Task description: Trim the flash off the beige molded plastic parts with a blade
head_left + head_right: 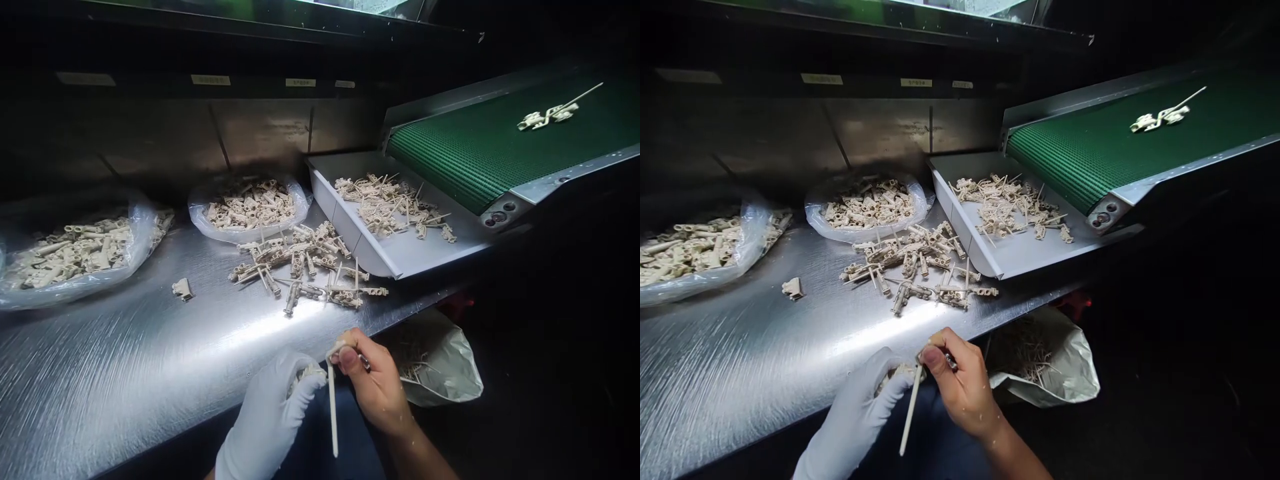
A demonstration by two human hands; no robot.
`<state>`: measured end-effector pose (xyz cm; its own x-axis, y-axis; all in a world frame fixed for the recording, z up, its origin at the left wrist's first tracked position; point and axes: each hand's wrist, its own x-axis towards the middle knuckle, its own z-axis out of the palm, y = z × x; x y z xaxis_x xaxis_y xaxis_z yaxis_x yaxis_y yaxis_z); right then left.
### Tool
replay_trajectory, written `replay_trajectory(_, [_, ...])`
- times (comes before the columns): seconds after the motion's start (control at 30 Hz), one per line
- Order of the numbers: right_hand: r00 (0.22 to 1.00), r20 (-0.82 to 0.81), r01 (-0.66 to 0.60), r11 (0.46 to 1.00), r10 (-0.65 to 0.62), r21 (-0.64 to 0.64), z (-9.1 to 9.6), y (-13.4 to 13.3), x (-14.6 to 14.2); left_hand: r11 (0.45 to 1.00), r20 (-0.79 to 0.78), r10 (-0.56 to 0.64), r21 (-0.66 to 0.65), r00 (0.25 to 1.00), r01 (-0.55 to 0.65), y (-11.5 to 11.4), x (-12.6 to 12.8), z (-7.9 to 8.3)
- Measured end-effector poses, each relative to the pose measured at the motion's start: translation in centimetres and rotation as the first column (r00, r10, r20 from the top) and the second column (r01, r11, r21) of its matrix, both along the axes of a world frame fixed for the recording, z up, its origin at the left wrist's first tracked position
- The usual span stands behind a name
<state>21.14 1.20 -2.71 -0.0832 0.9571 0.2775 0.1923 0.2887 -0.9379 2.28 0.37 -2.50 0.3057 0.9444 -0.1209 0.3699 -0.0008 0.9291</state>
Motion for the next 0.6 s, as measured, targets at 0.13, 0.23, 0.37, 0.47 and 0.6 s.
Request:
replay_trajectory(0.13, [0.999,-0.04,0.027,1.0,-0.027,0.006,-1.4,-0.6,-1.9,0.992,0.123,0.096,-0.096,0.988,-0.084,-0.3,0.6,-0.5])
replay_trajectory(0.23, [0.993,-0.117,0.009,1.0,-0.01,-0.013,-2.1,-0.9,-3.2,0.986,0.271,0.096,-0.161,0.958,-0.053,-0.7,1.1,-1.2])
replay_trajectory(0.37, [0.954,-0.299,-0.037,0.997,0.013,-0.072,-2.5,-0.5,-3.0,0.932,0.406,0.098,-0.358,0.909,0.059,-0.8,1.4,-1.2])
replay_trajectory(0.47, [0.884,-0.468,-0.031,0.997,-0.007,-0.074,-2.5,0.3,-1.1,0.865,0.539,0.203,-0.489,0.817,0.108,-0.7,1.4,-1.0])
replay_trajectory(0.6, [0.808,-0.585,0.012,0.994,-0.072,-0.106,-2.5,1.2,1.3,0.841,0.588,0.374,-0.541,0.717,0.004,-0.5,1.5,-0.5])
